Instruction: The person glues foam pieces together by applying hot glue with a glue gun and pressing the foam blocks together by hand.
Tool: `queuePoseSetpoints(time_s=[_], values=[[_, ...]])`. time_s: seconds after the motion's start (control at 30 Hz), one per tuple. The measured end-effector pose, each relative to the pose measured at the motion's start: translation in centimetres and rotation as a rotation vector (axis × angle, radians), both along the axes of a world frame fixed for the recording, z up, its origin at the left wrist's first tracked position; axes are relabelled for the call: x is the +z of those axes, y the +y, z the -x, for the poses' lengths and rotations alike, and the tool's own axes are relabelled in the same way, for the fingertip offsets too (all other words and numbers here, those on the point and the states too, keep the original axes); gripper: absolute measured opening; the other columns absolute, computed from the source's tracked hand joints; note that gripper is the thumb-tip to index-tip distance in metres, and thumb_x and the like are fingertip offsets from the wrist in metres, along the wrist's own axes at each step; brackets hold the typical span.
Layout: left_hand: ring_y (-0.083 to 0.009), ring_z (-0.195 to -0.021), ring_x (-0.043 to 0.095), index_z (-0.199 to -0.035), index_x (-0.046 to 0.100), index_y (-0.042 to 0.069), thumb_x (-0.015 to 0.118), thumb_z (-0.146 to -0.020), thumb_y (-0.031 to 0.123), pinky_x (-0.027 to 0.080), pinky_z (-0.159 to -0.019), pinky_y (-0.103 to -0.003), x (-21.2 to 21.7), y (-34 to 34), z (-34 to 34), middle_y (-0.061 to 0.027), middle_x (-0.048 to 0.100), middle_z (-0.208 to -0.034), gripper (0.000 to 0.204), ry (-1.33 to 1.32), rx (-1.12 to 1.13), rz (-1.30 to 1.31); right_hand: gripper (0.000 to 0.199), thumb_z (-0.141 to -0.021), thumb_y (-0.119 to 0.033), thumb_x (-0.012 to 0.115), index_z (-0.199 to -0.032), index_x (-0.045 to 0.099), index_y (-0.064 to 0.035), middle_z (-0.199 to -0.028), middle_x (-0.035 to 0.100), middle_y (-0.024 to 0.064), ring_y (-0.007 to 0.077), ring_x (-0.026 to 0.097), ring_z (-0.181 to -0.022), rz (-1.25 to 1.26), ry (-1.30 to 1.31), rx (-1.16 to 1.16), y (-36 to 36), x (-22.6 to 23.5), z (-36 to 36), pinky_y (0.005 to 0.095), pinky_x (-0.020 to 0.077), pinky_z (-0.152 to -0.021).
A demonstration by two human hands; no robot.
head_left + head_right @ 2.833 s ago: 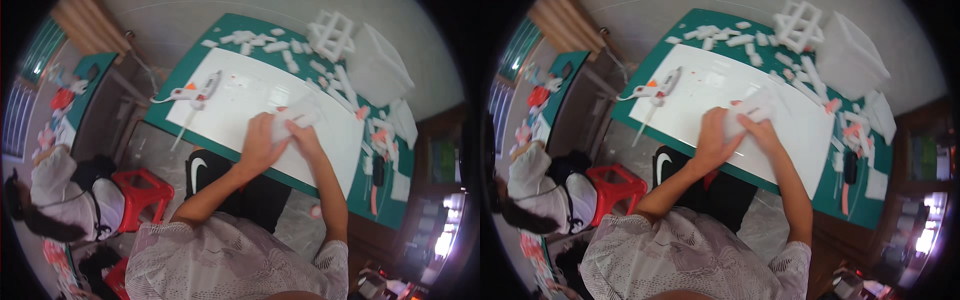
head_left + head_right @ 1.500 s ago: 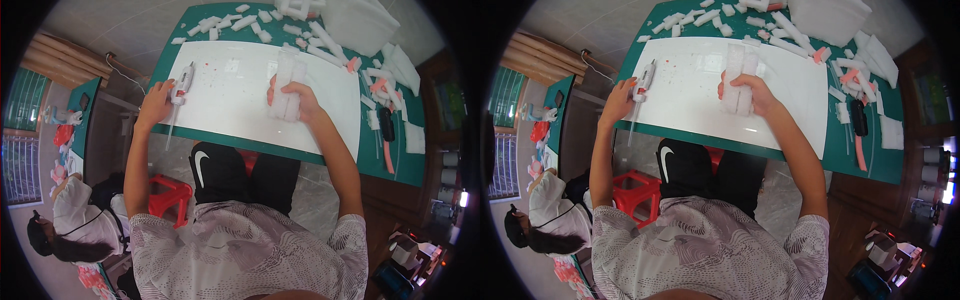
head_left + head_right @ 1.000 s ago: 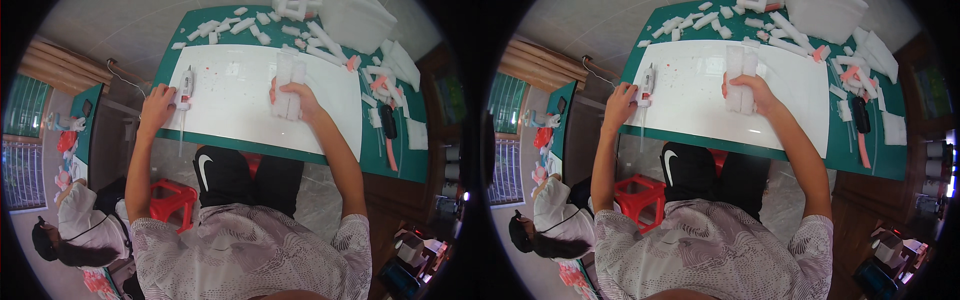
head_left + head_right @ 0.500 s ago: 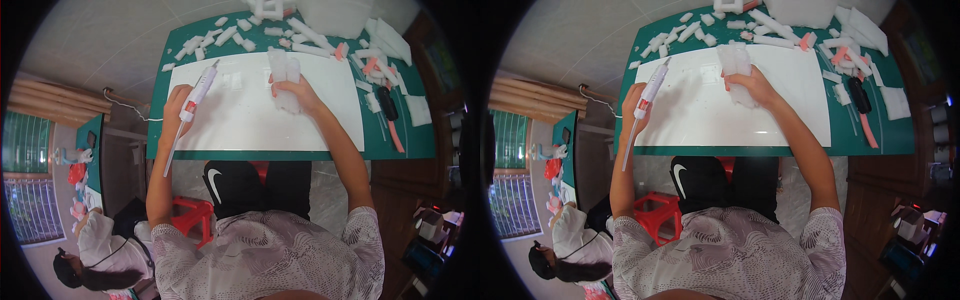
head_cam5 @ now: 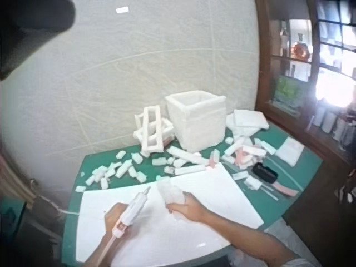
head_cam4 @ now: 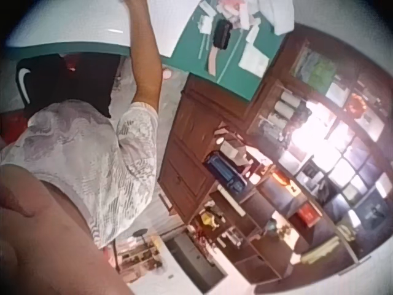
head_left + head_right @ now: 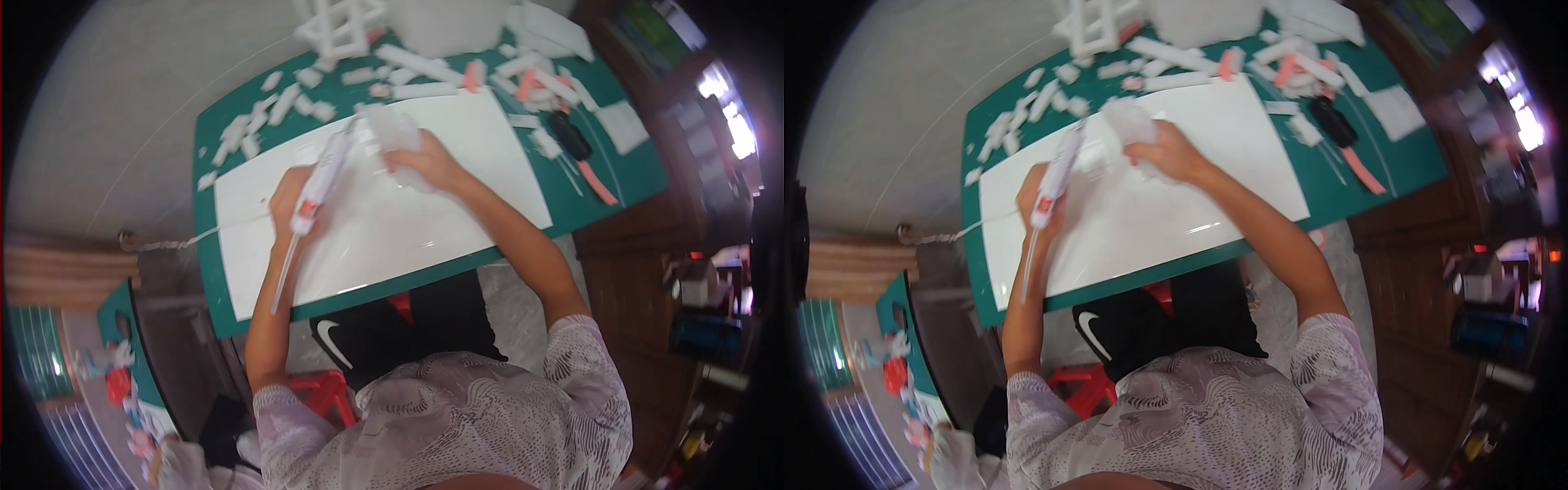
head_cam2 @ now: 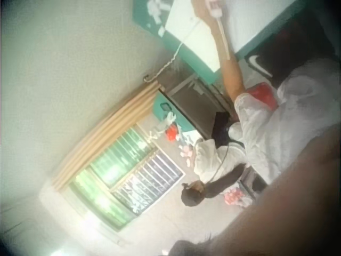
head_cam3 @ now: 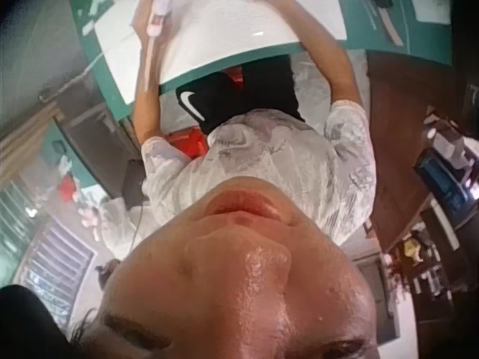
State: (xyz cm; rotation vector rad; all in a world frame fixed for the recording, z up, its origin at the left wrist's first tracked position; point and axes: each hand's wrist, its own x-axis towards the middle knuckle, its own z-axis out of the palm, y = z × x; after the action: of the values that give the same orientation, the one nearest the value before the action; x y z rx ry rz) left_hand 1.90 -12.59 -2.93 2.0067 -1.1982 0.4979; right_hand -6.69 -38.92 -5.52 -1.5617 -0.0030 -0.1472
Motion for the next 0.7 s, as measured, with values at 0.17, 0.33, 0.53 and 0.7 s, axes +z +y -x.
queuePoseSetpoints(time_s=[0.17, 0.33, 0.53, 0.7], values=[[-0.0333, -0.082, 0.068, -0.104, 0.066, 0.003, 0.066, -0.084, 0.000, 0.054, -0.074, -0.037, -1.1, 1.1, -0.7, -0.0145, 0.068, -0.094, 0.021, 0.055, 0.043, 0.083, 0.032, -0.083, -0.025, 0.073, -0.101, 0.070, 0.0003, -0.085, 0.070, 0.0084, 0.0176, 0.065, -0.077, 0.137, 0.000, -0.156, 0.4, 1.6, 0.4, 0.0324, 0.0507, -0.073], [-0.0301, -0.084, 0.069, -0.106, 0.067, 0.000, 0.068, -0.084, 0.005, 0.055, -0.074, -0.034, -1.2, 0.9, -0.7, -0.0158, 0.069, -0.097, 0.023, -0.050, 0.046, 0.128, 0.035, -0.082, -0.025, 0.075, -0.105, 0.070, 0.0016, -0.087, 0.071, 0.0096, 0.0188, 0.065, -0.080, 0.182, -0.063, -0.216, 0.1, 2.0, 0.6, 0.0336, 0.0509, -0.076], [-0.0311, -0.085, 0.069, -0.105, 0.068, -0.003, 0.072, -0.081, 0.010, 0.056, -0.074, -0.034, -0.1, 1.4, -0.8, -0.0182, 0.069, -0.098, 0.028, -0.134, 0.058, 0.161, 0.035, -0.082, -0.023, 0.075, -0.107, 0.069, 0.0019, -0.089, 0.072, 0.0130, 0.0238, 0.067, -0.079, 0.173, -0.018, -0.193, 0.1, 2.2, 0.7, 0.0353, 0.0513, -0.077], [-0.0316, -0.089, 0.072, -0.111, 0.067, -0.001, 0.075, -0.085, 0.012, 0.058, -0.076, -0.034, -0.2, 2.3, -1.4, -0.0188, 0.070, -0.105, 0.030, -0.138, 0.080, 0.115, 0.038, -0.080, -0.020, 0.077, -0.111, 0.067, -0.0010, -0.098, 0.069, 0.0217, 0.0352, 0.065, -0.085, 0.804, -0.286, -0.276, -0.2, 2.9, 0.8, 0.0387, 0.0512, -0.078]])
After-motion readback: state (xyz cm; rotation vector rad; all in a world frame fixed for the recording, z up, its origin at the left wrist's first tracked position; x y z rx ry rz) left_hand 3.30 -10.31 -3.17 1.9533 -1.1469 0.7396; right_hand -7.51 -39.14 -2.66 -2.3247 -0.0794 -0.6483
